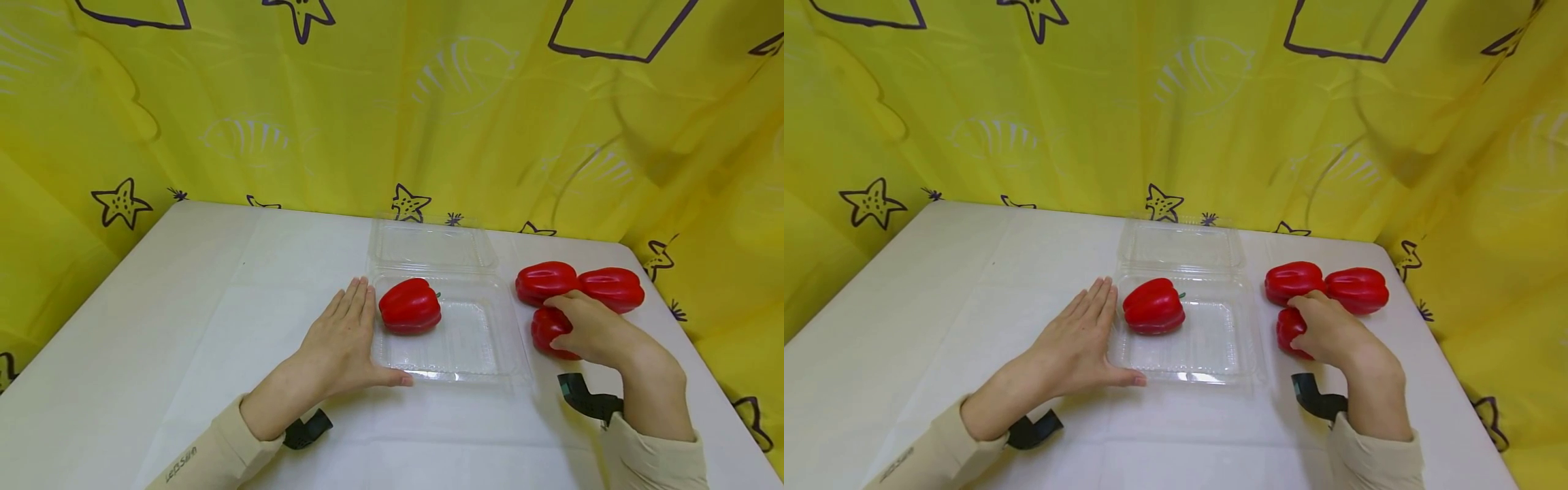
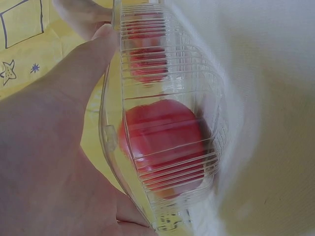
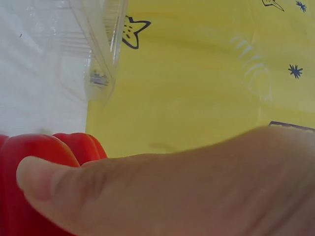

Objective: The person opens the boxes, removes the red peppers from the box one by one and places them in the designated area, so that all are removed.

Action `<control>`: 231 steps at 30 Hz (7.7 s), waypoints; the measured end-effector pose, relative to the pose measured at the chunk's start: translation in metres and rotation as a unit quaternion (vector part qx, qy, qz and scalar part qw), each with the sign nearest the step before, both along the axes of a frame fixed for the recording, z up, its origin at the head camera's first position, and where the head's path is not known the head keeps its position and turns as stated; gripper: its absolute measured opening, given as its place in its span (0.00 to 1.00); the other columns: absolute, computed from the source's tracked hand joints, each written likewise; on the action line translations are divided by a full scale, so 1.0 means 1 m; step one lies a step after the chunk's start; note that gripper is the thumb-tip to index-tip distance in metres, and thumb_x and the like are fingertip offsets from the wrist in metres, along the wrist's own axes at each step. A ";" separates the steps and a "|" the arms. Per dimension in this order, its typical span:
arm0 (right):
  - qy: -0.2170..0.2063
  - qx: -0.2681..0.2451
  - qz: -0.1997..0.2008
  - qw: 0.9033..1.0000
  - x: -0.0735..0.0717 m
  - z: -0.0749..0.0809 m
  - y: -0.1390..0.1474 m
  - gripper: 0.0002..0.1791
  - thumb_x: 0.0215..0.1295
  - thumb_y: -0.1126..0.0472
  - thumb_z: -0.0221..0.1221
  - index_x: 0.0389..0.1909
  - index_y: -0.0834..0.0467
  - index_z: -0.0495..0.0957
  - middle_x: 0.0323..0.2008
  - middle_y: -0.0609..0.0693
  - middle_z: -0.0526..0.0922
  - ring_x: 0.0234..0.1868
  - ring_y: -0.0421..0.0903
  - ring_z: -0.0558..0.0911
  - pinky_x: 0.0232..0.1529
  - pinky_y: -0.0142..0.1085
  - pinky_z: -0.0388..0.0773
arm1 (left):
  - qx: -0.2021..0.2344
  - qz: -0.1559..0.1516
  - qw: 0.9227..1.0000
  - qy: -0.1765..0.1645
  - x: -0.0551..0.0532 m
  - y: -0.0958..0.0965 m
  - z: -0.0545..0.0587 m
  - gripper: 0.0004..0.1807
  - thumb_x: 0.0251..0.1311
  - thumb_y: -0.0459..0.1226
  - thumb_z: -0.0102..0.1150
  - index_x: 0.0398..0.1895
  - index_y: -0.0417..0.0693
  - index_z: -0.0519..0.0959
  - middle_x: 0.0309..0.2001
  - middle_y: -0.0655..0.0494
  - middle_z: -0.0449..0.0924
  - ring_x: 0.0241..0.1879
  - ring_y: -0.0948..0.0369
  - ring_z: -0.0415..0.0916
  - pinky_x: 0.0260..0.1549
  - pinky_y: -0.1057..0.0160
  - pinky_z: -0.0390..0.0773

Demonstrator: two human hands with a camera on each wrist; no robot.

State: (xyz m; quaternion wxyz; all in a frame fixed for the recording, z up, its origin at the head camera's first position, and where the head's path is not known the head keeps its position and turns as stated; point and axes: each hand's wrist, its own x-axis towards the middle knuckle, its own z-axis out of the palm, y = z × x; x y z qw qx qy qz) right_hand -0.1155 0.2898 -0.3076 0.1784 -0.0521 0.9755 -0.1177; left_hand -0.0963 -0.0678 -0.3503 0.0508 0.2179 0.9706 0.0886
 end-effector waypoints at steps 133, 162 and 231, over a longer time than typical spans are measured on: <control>0.253 -0.115 0.147 0.949 0.005 -0.003 -0.120 0.39 0.52 0.58 0.74 0.66 0.58 0.69 0.62 0.55 0.72 0.62 0.54 0.72 0.51 0.51 0.84 | 0.012 -0.008 1.000 0.011 0.000 0.000 -0.002 0.75 0.39 0.80 0.56 0.77 0.31 0.48 0.79 0.37 0.43 0.80 0.46 0.39 0.78 0.49 0.48; 0.346 -0.103 0.124 0.925 0.025 0.009 -0.062 0.37 0.49 0.64 0.74 0.62 0.60 0.72 0.59 0.57 0.72 0.59 0.58 0.70 0.49 0.58 0.81 | 0.011 -0.009 1.000 0.008 0.001 0.000 -0.002 0.76 0.38 0.80 0.56 0.76 0.30 0.47 0.79 0.35 0.42 0.80 0.46 0.38 0.78 0.50 0.46; 0.236 -0.017 -0.050 0.970 0.016 -0.010 0.073 0.38 0.41 0.72 0.72 0.55 0.76 0.67 0.54 0.79 0.63 0.51 0.79 0.58 0.37 0.67 0.73 | 0.007 -0.006 1.000 0.021 0.002 0.001 -0.004 0.76 0.38 0.79 0.57 0.76 0.30 0.48 0.78 0.35 0.42 0.80 0.45 0.38 0.78 0.48 0.47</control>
